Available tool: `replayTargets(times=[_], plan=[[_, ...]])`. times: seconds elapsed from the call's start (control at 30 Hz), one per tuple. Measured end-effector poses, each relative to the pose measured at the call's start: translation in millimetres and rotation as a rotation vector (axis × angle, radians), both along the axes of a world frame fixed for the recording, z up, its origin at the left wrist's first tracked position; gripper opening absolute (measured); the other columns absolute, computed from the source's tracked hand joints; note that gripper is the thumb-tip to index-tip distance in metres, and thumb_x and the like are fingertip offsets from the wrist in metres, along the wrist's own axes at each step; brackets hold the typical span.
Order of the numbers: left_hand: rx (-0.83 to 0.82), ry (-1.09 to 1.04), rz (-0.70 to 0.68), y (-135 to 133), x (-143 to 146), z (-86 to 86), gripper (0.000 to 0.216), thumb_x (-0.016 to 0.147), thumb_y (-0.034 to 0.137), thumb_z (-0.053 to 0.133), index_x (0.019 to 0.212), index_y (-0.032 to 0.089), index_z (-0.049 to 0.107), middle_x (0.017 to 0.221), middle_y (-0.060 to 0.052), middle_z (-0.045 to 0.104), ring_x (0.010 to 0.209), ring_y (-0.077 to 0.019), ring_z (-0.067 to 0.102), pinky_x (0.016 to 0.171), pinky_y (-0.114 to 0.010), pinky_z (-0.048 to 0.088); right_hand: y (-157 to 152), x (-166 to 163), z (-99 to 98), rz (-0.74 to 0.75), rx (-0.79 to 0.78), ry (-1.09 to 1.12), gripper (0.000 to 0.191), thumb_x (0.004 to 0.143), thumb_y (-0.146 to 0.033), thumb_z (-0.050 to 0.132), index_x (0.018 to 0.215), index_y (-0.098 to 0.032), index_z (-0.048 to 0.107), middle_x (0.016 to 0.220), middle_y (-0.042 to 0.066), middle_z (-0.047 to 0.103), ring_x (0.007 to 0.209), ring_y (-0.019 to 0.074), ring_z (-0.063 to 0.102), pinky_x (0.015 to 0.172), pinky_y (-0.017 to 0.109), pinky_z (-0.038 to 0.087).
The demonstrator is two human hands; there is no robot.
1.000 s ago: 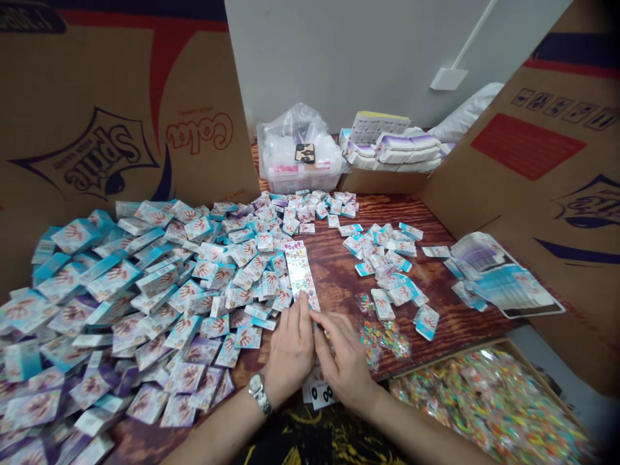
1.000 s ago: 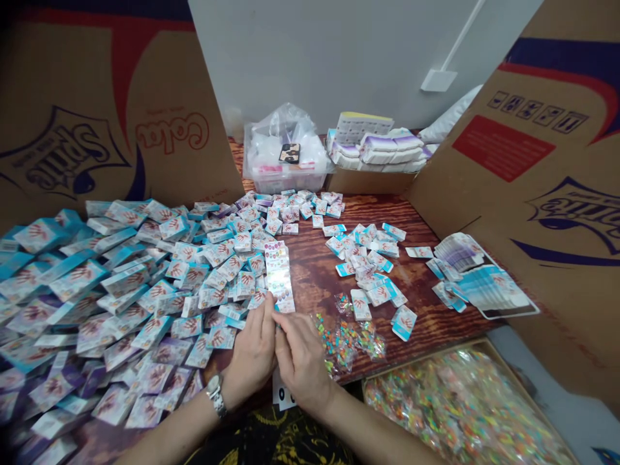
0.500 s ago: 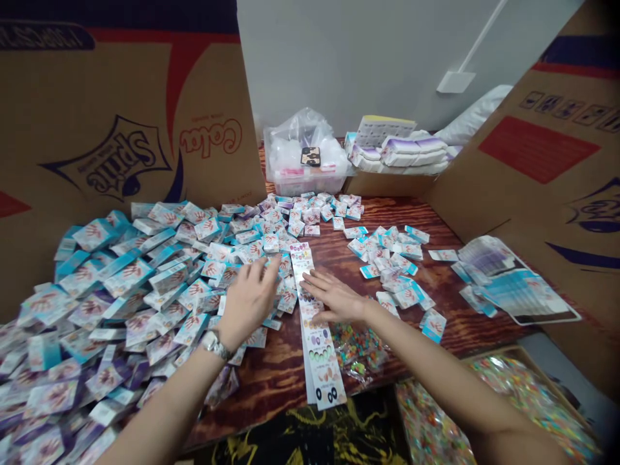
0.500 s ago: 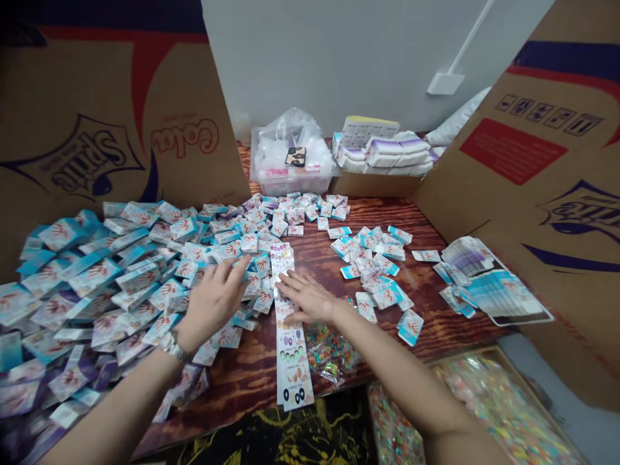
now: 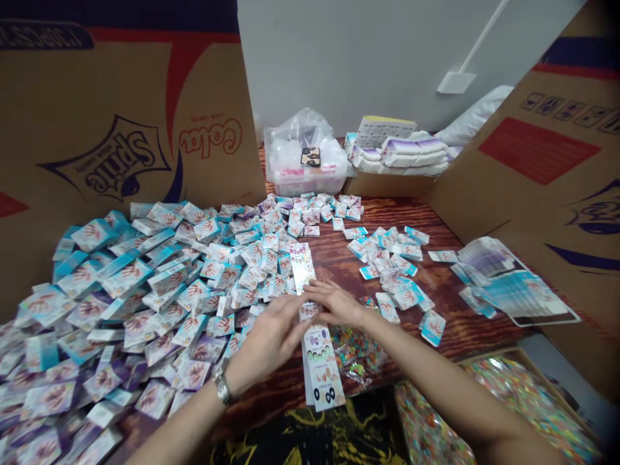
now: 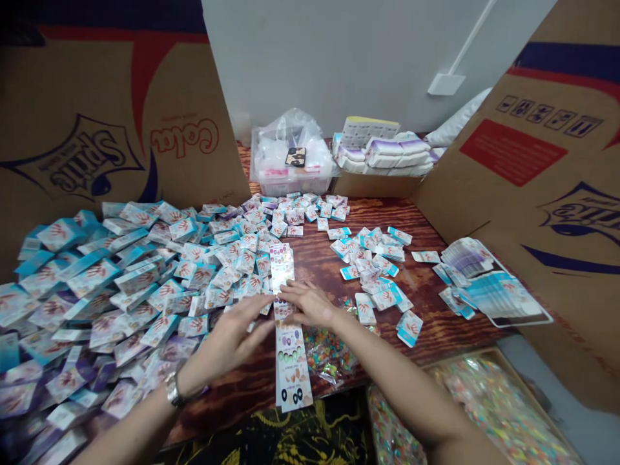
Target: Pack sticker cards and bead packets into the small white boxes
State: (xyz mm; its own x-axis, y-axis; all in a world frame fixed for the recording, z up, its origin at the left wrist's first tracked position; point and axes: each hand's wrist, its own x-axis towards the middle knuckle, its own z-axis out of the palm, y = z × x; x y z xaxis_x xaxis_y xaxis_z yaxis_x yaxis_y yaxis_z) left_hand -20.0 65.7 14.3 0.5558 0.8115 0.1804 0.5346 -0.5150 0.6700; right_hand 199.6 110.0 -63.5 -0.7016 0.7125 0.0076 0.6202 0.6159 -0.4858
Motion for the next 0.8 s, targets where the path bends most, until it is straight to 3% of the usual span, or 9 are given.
replayTargets(times=[0.1,0.27,0.33,0.43,0.53,0.67,0.73,0.8], plan=[[-0.370,-0.153,-0.074,-25,9,-4.9,0.035,0.090,0.033,0.047,0.121,0.021,0.056,0.108,-0.009,0.066,0.095,-0.0205,0.061,0.084,-0.034,0.048,-3,-3,-7.5,-0.044,0.075,0.040,0.035,0.086,-0.035,0.059,0.121,-0.027,0.058,0.130,0.007,0.056,0.127,0.0264,0.043,0.102,0.054,0.033],[-0.980,-0.444,-0.011,-53,22,-22.2,0.035,0.085,0.043,0.054,0.104,0.016,0.065,0.089,-0.007,0.070,0.079,-0.0172,0.063,0.073,-0.028,0.046,-9,-13,-12.7,-0.159,0.230,0.124,0.016,0.089,-0.025,0.056,0.098,-0.025,0.068,0.110,0.003,0.069,0.111,0.0222,0.057,0.098,0.050,0.037],[-1.224,-0.609,0.039,-57,27,-27.4,0.042,0.082,0.049,0.055,0.100,0.013,0.065,0.085,-0.009,0.070,0.072,-0.0153,0.063,0.069,-0.026,0.046,-13,-13,-0.7,-0.193,0.259,0.172,0.015,0.089,-0.023,0.055,0.098,-0.024,0.068,0.105,0.004,0.070,0.105,0.0207,0.060,0.098,0.050,0.037],[-1.507,-0.920,0.143,-54,30,-27.3,0.055,0.082,0.060,0.048,0.100,0.010,0.063,0.092,-0.014,0.068,0.075,-0.0176,0.065,0.066,-0.028,0.047,-28,-8,35.6,-0.219,0.309,0.326,0.018,0.091,-0.022,0.051,0.102,-0.022,0.064,0.102,0.005,0.070,0.097,0.0179,0.063,0.095,0.046,0.042],[-1.575,-1.165,0.220,-38,31,-20.5,0.050,0.084,0.057,0.046,0.102,0.012,0.059,0.095,-0.012,0.066,0.078,-0.0198,0.065,0.070,-0.032,0.049,-55,-3,80.1,-0.029,0.230,0.337,0.020,0.091,-0.018,0.050,0.107,-0.021,0.062,0.101,0.005,0.069,0.094,0.0160,0.062,0.084,0.036,0.049],[-1.437,-1.211,0.344,-20,35,-15.2,0.033,0.078,0.038,0.064,0.099,0.014,0.057,0.084,-0.008,0.067,0.069,-0.0176,0.063,0.071,-0.033,0.049,-89,-4,120.0,0.217,0.021,0.221,0.023,0.092,-0.017,0.046,0.108,-0.024,0.062,0.090,0.001,0.071,0.085,0.0146,0.063,0.075,0.031,0.052],[-1.351,-1.117,0.366,-18,38,-15.2,0.034,0.076,0.040,0.065,0.099,0.015,0.057,0.081,-0.006,0.066,0.065,-0.0174,0.062,0.068,-0.032,0.049,-94,-5,126.7,0.175,-0.025,0.262,0.022,0.092,-0.019,0.046,0.107,-0.024,0.062,0.088,0.001,0.071,0.081,0.0139,0.064,0.072,0.029,0.052],[-1.222,-0.990,0.330,-20,38,-15.5,0.038,0.081,0.049,0.057,0.098,0.016,0.059,0.081,-0.006,0.066,0.068,-0.0185,0.061,0.068,-0.033,0.048,-89,-5,126.0,-0.019,-0.004,0.343,0.020,0.093,-0.021,0.047,0.106,-0.024,0.062,0.089,0.001,0.070,0.081,0.0138,0.064,0.071,0.029,0.051]])
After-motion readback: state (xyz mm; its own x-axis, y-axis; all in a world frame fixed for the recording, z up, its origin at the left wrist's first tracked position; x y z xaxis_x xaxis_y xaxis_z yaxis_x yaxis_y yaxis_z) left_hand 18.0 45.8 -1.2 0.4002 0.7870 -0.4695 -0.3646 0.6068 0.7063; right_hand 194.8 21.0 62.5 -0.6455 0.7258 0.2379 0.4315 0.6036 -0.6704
